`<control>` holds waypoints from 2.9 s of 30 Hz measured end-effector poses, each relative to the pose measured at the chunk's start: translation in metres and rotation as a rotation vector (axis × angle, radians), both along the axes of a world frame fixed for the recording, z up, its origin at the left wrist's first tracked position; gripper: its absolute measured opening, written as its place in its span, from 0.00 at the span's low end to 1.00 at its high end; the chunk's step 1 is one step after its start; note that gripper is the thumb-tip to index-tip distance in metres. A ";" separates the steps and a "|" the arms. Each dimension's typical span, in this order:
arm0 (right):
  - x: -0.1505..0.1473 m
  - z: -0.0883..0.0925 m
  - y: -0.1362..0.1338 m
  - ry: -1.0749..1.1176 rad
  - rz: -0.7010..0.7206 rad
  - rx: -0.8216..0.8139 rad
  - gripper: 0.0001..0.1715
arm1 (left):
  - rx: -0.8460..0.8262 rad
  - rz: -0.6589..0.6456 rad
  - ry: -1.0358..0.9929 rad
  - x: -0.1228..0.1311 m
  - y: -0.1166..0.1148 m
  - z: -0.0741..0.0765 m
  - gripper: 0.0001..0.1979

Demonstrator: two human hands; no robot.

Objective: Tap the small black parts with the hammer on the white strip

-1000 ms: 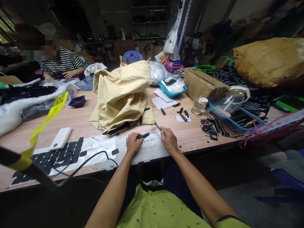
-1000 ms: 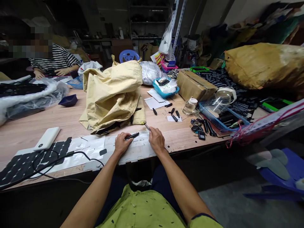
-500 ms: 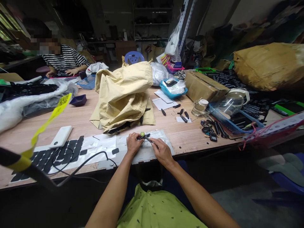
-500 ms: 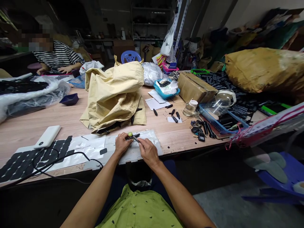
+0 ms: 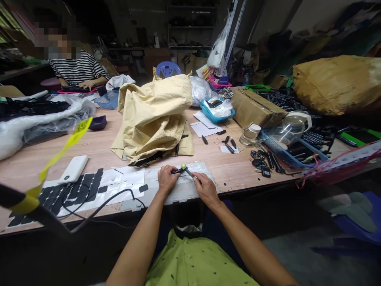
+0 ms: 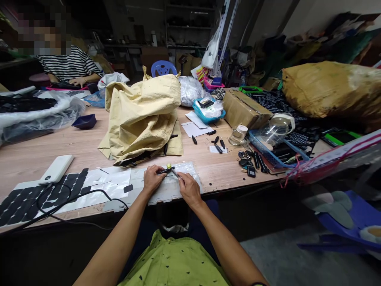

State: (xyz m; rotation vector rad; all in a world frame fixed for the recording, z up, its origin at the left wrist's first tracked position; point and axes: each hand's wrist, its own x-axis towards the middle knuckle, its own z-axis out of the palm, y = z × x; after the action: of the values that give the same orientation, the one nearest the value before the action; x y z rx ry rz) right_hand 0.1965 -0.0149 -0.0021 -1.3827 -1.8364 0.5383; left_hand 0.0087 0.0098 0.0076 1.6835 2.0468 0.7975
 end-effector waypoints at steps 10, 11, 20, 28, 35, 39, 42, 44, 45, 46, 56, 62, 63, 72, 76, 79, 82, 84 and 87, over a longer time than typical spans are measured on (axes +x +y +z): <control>0.011 -0.001 0.051 -0.251 -0.215 0.018 0.21 | -0.010 -0.040 0.018 -0.002 0.000 -0.004 0.05; 0.012 -0.003 0.057 -0.306 -0.242 0.006 0.20 | -0.012 -0.051 0.019 -0.003 0.000 -0.005 0.05; 0.008 -0.015 0.063 -0.575 -0.319 0.025 0.19 | -0.038 -0.024 0.070 -0.004 -0.001 -0.009 0.17; 0.004 -0.014 0.063 -0.624 -0.329 0.041 0.18 | -0.044 -0.012 0.066 -0.005 -0.003 -0.010 0.18; -0.003 -0.011 0.065 -0.635 -0.341 0.005 0.18 | -0.038 -0.078 0.059 -0.011 -0.004 -0.002 0.20; -0.006 -0.010 0.066 -0.642 -0.337 0.001 0.18 | 0.061 -0.338 0.009 -0.007 -0.043 -0.009 0.19; -0.007 -0.012 0.067 -0.641 -0.342 0.008 0.18 | 0.168 -0.553 0.077 -0.003 -0.082 -0.028 0.14; -0.007 -0.012 0.068 -0.638 -0.341 0.013 0.18 | 0.191 -0.657 0.165 -0.001 -0.101 -0.041 0.11; -0.007 -0.013 0.068 -0.636 -0.340 0.013 0.18 | 0.196 -0.689 0.210 -0.001 -0.106 -0.047 0.10; -0.008 -0.013 0.068 -0.635 -0.339 0.013 0.18 | 0.201 -0.705 0.252 -0.001 -0.109 -0.051 0.08; -0.013 -0.022 0.072 -0.625 -0.370 0.041 0.17 | 0.295 -0.664 0.464 0.000 -0.110 -0.078 0.03; -0.014 -0.024 0.072 -0.617 -0.369 0.045 0.18 | 0.349 -0.694 0.425 -0.004 -0.107 -0.087 0.16; -0.014 -0.023 0.072 -0.617 -0.370 0.044 0.18 | 0.349 -0.690 0.392 -0.005 -0.105 -0.085 0.17; -0.017 -0.024 0.071 -0.613 -0.376 0.053 0.19 | 0.321 0.038 -0.026 -0.016 0.002 -0.027 0.16; -0.019 -0.028 0.072 -0.599 -0.379 0.067 0.19 | 0.202 0.206 0.070 -0.012 0.061 0.000 0.17; -0.019 -0.031 0.073 -0.592 -0.376 0.071 0.18 | -0.001 0.280 0.150 -0.001 0.081 0.012 0.18; -0.020 -0.032 0.072 -0.590 -0.376 0.074 0.18 | -0.166 0.330 0.185 0.006 0.086 0.018 0.18; -0.020 -0.031 0.071 -0.589 -0.374 0.075 0.18 | -0.193 0.333 0.191 0.006 0.087 0.020 0.17; -0.020 -0.029 0.069 -0.588 -0.376 0.074 0.18 | -0.163 0.303 0.195 0.002 0.083 0.019 0.16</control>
State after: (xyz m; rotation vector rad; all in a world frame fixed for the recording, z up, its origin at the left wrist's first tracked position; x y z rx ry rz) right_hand 0.1766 0.0545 -0.0316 -1.9148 -1.9284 -0.1502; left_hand 0.0105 0.0926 0.0267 1.4312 2.4677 0.5528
